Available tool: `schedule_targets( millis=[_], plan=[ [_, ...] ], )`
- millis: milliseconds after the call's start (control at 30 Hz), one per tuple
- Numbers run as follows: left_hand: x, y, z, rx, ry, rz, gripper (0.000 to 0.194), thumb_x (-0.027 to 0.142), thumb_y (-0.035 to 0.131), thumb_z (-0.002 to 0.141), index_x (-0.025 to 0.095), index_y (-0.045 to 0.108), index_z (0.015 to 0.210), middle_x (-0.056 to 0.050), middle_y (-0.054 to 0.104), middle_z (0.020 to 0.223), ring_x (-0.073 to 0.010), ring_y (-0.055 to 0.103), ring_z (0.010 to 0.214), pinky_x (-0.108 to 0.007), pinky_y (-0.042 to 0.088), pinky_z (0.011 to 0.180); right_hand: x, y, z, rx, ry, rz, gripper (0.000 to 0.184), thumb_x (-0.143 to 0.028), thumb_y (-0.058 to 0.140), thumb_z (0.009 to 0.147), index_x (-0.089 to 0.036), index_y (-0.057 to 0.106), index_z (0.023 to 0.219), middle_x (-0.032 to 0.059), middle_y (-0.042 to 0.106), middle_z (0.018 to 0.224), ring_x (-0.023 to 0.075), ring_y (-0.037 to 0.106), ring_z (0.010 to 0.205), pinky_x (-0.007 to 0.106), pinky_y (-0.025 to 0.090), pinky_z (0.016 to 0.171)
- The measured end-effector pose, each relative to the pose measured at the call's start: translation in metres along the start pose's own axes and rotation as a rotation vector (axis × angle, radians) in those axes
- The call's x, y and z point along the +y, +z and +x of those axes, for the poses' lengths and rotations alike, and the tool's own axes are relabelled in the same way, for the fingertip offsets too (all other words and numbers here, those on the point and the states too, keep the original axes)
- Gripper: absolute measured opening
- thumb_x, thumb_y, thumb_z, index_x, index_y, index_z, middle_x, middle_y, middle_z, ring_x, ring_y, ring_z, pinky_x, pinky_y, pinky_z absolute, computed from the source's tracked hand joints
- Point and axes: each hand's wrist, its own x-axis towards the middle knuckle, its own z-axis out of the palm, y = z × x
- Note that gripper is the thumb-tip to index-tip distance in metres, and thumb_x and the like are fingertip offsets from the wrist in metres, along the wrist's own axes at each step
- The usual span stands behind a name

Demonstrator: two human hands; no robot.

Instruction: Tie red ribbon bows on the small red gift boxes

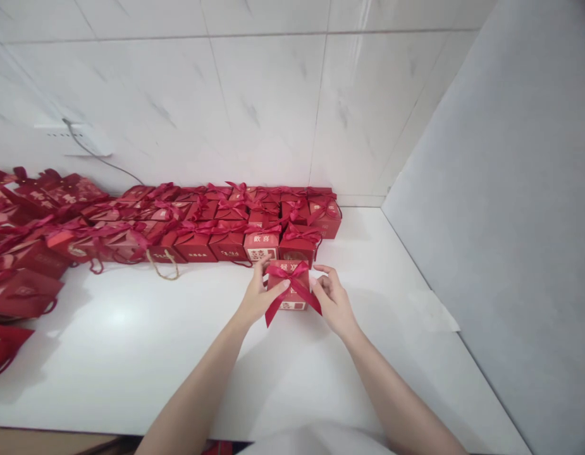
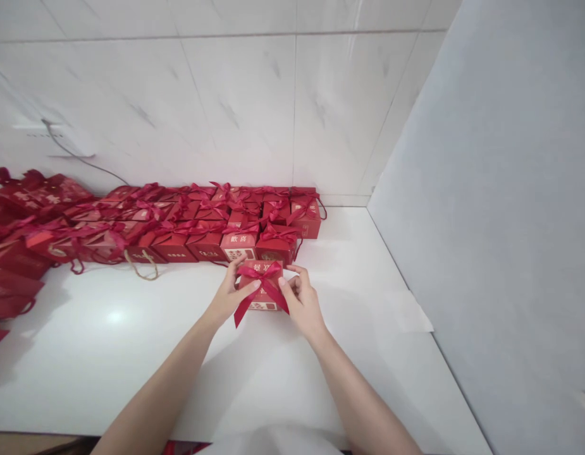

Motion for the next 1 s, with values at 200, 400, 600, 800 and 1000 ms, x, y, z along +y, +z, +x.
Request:
schedule_targets(
  millis=[200,400,600,800,1000],
  plan=[
    [0.003,-0.002,-0.006,-0.112,0.072,-0.055,0.104,0.042,0.073,0.077,0.034,0.002,0.153,-0.012,0.020,0.157,-0.0290,0.033,0.142,-0.045,0.034,0.116,0.003,-0.003,-0.014,-0.024,-0.079,-0.086,0.045,-0.041,0.048,0.094,-0.021,0.037,0.132,-0.0023,0.053,0.077,0.0162,0.058,0.074,0.031,0.050,0.076],
    [0.003,-0.007,-0.004,-0.230,0.060,-0.205,0.088,0.039,0.066,0.083,0.032,0.011,0.152,-0.011,0.033,0.153,-0.0297,0.040,0.138,-0.046,0.037,0.113,0.028,-0.001,-0.006,0.071,-0.239,-0.188,0.041,-0.043,0.030,0.099,-0.017,0.045,0.128,0.0112,0.059,0.107,0.0230,0.059,0.101,0.043,0.047,0.092],
    [-0.007,-0.019,0.004,-0.083,0.165,-0.092,0.039,0.045,0.056,0.083,0.023,0.053,0.115,-0.009,0.036,0.151,-0.0320,0.035,0.139,-0.047,0.033,0.112,0.039,-0.012,-0.002,0.057,-0.193,-0.138,0.046,-0.049,0.024,0.100,-0.019,0.053,0.118,0.0085,0.061,0.093,0.0224,0.061,0.085,0.039,0.051,0.078],
    [-0.009,-0.020,0.003,-0.079,0.156,-0.057,0.017,0.038,0.056,0.086,0.021,0.056,0.089,-0.009,0.045,0.144,-0.0301,0.037,0.137,-0.048,0.028,0.115,0.040,-0.013,-0.002,0.153,-0.159,-0.039,0.046,-0.052,0.025,0.099,-0.020,0.054,0.114,0.0069,0.059,0.088,0.0198,0.058,0.073,0.037,0.051,0.069],
    [-0.015,-0.023,0.005,-0.184,0.192,-0.202,0.015,0.033,0.065,0.083,0.019,0.061,0.085,-0.011,0.046,0.143,-0.0328,0.028,0.142,-0.048,0.025,0.115,0.046,-0.014,0.000,0.134,-0.149,0.050,0.039,-0.048,0.032,0.100,-0.022,0.055,0.117,0.0056,0.060,0.089,0.0183,0.057,0.073,0.035,0.049,0.067]
  ],
)
